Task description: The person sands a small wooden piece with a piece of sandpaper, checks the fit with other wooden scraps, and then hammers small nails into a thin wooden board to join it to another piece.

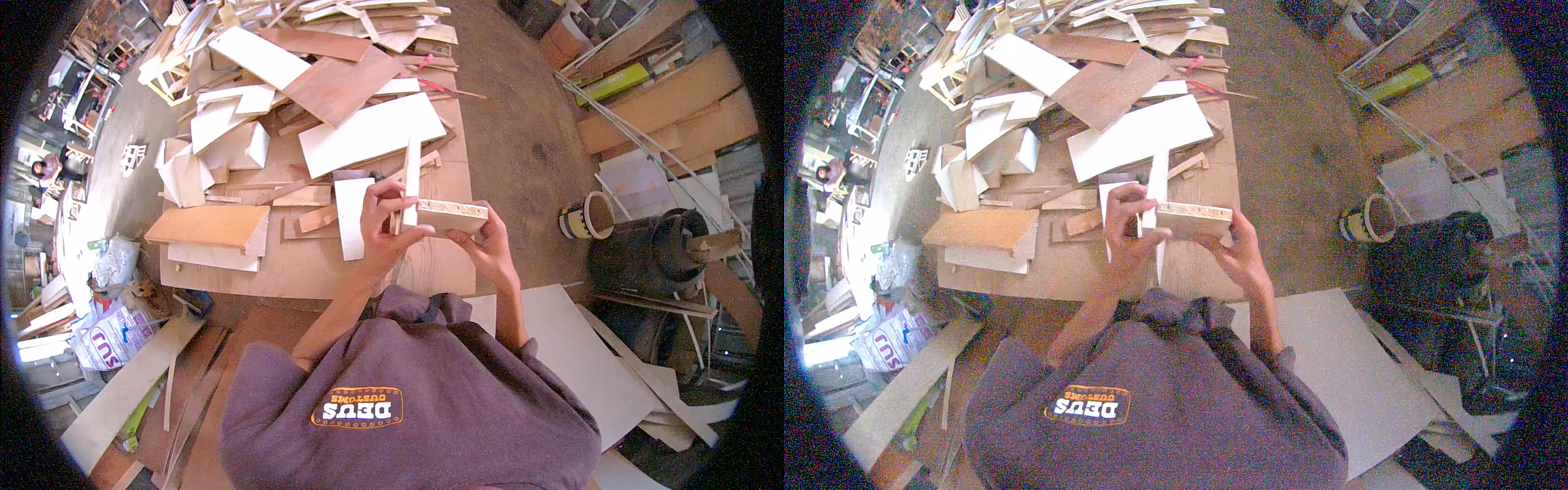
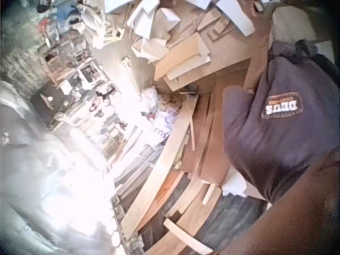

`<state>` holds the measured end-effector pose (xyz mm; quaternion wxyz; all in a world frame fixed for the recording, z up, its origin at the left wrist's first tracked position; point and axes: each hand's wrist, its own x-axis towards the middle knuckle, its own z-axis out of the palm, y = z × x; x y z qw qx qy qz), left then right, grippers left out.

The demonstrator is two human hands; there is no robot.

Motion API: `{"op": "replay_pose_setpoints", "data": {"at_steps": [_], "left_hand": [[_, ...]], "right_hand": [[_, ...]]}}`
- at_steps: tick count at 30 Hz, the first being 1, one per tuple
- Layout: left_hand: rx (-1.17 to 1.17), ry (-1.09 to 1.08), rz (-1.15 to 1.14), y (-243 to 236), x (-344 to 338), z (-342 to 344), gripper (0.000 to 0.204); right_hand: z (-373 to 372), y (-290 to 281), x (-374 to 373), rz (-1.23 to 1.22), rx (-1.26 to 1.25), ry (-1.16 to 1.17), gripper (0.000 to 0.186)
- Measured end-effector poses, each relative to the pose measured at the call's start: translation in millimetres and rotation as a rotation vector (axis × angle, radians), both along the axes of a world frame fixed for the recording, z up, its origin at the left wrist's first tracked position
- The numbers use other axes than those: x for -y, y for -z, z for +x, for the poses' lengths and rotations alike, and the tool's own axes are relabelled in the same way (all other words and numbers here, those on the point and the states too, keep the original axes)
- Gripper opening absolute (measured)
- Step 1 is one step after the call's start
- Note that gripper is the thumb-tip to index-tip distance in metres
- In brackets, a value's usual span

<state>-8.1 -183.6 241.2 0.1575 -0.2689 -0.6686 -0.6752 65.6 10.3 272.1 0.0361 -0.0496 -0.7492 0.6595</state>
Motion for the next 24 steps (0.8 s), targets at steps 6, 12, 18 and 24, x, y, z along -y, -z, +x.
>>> {"op": "replay_pose_setpoints", "data": {"at_steps": [6,12,18,24], "left_hand": [[-0.112,-0.013,0.0,-8,-58,-15,0.042],[-0.063,0.121,0.032,-18,-85,-27,0.036],[-0.01,0.08,0.046,-20,-96,-40,0.03],[-0.001,0.035,0.076,-19,-93,-51,0.025]], "right_hand": [[-11,-3,-40,-0.021,-0.033,-0.104,0.045],[-26,9,-65,-0.124,-0.119,-0.11,0.054],[-45,23,-80,-0.068,-0.141,-0.158,0.053],[-64,24,-78,-0.101,-0.122,-0.211,0.052]]}}
